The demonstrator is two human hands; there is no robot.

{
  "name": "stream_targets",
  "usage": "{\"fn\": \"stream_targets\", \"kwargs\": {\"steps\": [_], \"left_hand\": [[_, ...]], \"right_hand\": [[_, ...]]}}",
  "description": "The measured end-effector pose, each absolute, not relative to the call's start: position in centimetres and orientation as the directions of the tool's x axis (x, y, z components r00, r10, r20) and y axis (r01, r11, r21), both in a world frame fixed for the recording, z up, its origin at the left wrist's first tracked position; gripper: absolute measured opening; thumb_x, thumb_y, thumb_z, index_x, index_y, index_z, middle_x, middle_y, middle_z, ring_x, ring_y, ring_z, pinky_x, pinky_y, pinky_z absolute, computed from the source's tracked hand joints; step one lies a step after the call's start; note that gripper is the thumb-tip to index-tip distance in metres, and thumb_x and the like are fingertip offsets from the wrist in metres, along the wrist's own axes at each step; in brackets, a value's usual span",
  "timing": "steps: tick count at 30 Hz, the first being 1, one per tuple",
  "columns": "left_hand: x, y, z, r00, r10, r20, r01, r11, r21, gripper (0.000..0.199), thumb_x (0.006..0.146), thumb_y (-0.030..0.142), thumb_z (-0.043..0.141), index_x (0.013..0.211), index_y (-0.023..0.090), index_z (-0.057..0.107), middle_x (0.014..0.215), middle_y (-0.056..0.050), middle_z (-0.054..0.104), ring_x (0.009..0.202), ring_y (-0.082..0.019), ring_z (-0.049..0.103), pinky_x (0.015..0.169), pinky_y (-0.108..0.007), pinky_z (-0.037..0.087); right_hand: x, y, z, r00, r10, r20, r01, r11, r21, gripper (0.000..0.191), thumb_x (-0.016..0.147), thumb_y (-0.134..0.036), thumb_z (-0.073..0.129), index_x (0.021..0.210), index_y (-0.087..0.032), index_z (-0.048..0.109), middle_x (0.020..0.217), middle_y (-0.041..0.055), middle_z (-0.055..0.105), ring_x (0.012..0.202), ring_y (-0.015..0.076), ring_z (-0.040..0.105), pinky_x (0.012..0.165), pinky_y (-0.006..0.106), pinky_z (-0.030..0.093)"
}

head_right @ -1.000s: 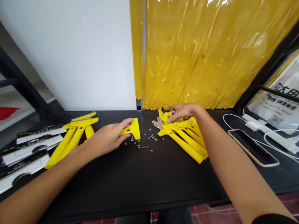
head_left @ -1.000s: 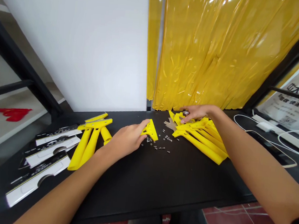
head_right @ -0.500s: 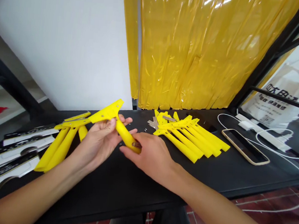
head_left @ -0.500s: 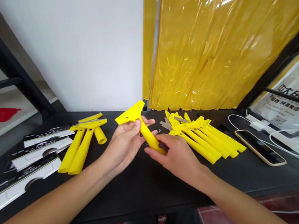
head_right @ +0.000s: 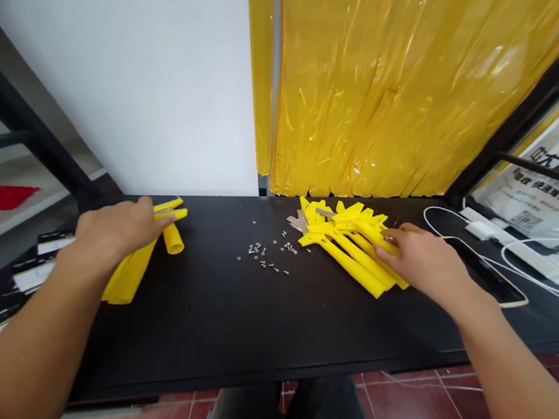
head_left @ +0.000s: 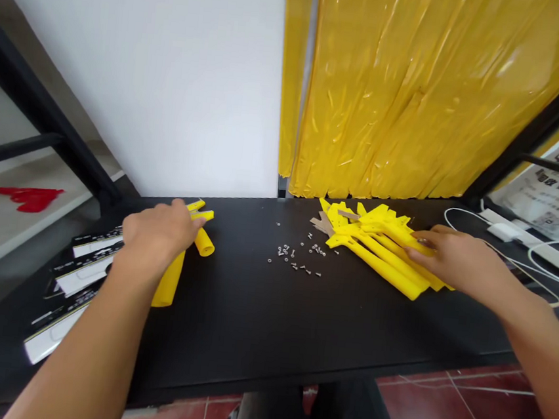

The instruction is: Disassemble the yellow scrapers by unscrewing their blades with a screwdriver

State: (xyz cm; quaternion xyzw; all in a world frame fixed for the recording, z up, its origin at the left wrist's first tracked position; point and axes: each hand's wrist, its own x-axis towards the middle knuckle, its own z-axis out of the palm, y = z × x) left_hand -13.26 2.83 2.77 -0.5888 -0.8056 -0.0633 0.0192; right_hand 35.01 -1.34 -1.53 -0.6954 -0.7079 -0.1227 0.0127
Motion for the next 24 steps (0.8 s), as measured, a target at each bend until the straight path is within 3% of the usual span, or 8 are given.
{"fn": "stream_targets", "kwargs": {"steps": [3, 9, 13, 17, 19, 21, 22, 24], "left_hand": [[-14.0, 3.4, 3.2, -0.337, 0.940, -0.058, 0.941, 0.338, 0.009, 0.032, 0.082, 0.048, 0.064, 0.094, 0.019, 0.069, 0.102, -0.024, 0.071, 0.102, -0.050, 0.066, 0.081, -0.060, 0.049], [-13.1, 3.7, 2.9, -0.279, 0.956, -0.085, 0.960, 0.275, -0.056, 0.017, 0.079, 0.024, 0.060, 0.091, 0.020, 0.072, 0.106, -0.023, 0.073, 0.099, -0.047, 0.067, 0.072, -0.051, 0.051], [-13.0, 3.4, 2.8, -0.260, 0.965, 0.027, 0.965, 0.260, -0.025, 0.022, 0.080, 0.030, 0.062, 0.093, 0.015, 0.071, 0.103, -0.028, 0.071, 0.097, -0.049, 0.067, 0.069, -0.051, 0.050], [-13.1, 3.4, 2.9, -0.241, 0.957, 0.163, 0.970, 0.239, 0.030, 0.030, 0.082, 0.043, 0.060, 0.085, 0.015, 0.069, 0.094, -0.028, 0.070, 0.093, -0.051, 0.066, 0.068, -0.052, 0.049], [-12.6, 3.5, 3.1, -0.239, 0.942, 0.236, 0.961, 0.195, 0.194, 0.026, 0.080, 0.042, 0.062, 0.081, 0.016, 0.066, 0.085, -0.024, 0.068, 0.087, -0.047, 0.067, 0.065, -0.050, 0.049], [-11.3, 3.4, 3.2, -0.237, 0.940, 0.246, 0.861, 0.086, 0.501, 0.019, 0.078, 0.036, 0.064, 0.082, 0.018, 0.064, 0.078, -0.017, 0.066, 0.076, -0.037, 0.068, 0.059, -0.043, 0.050], [-10.4, 3.3, 3.1, -0.205, 0.961, 0.184, 0.707, 0.015, 0.707, 0.017, 0.076, 0.031, 0.065, 0.086, 0.018, 0.064, 0.078, -0.014, 0.066, 0.069, -0.031, 0.067, 0.055, -0.038, 0.050], [-8.2, 2.8, 2.7, -0.112, 0.986, 0.121, 0.565, -0.037, 0.824, 0.016, 0.084, 0.032, 0.054, 0.090, 0.020, 0.062, 0.076, -0.006, 0.066, 0.054, -0.019, 0.063, 0.048, -0.031, 0.050]], "right_hand": [[35.1, -1.0, -2.0, 0.026, 0.993, 0.119, 0.985, -0.046, 0.165, 0.050, 0.093, -0.056, 0.045, 0.118, -0.021, 0.072, 0.114, 0.0137, 0.069, 0.090, 0.0329, 0.069, 0.065, 0.039, 0.045], [34.6, -1.1, -2.5, 0.015, 0.986, 0.167, 0.990, -0.039, 0.138, 0.058, 0.094, -0.062, 0.043, 0.127, -0.021, 0.066, 0.112, 0.0120, 0.067, 0.085, 0.0305, 0.070, 0.067, 0.038, 0.046], [34.2, -1.4, -2.5, -0.007, 0.963, 0.268, 0.994, -0.023, 0.107, 0.061, 0.093, -0.063, 0.048, 0.130, -0.016, 0.062, 0.111, 0.0125, 0.066, 0.081, 0.0285, 0.070, 0.069, 0.038, 0.048], [33.0, -2.0, -0.8, -0.010, 0.854, 0.521, 0.999, 0.027, -0.026, 0.050, 0.092, -0.055, 0.057, 0.123, -0.018, 0.066, 0.100, 0.0099, 0.065, 0.075, 0.0232, 0.066, 0.070, 0.035, 0.048], [31.6, -2.4, 0.7, -0.024, 0.768, 0.639, 0.981, 0.141, -0.132, 0.030, 0.096, -0.041, 0.058, 0.110, -0.018, 0.072, 0.088, 0.0075, 0.065, 0.076, 0.0203, 0.064, 0.068, 0.032, 0.047], [29.7, -2.6, 2.5, 0.003, 0.674, 0.738, 0.933, 0.264, -0.244, 0.024, 0.097, -0.035, 0.057, 0.100, -0.017, 0.073, 0.083, 0.0064, 0.066, 0.071, 0.0172, 0.061, 0.064, 0.030, 0.045], [28.5, -2.5, 3.3, 0.038, 0.644, 0.764, 0.892, 0.323, -0.316, 0.024, 0.099, -0.035, 0.055, 0.101, -0.018, 0.073, 0.085, 0.0059, 0.068, 0.068, 0.0151, 0.061, 0.062, 0.028, 0.044], [26.2, -1.7, 4.7, 0.063, 0.622, 0.781, 0.751, 0.486, -0.448, 0.025, 0.102, -0.034, 0.051, 0.105, -0.019, 0.071, 0.100, 0.0069, 0.068, 0.076, 0.0134, 0.065, 0.065, 0.026, 0.047]]}}
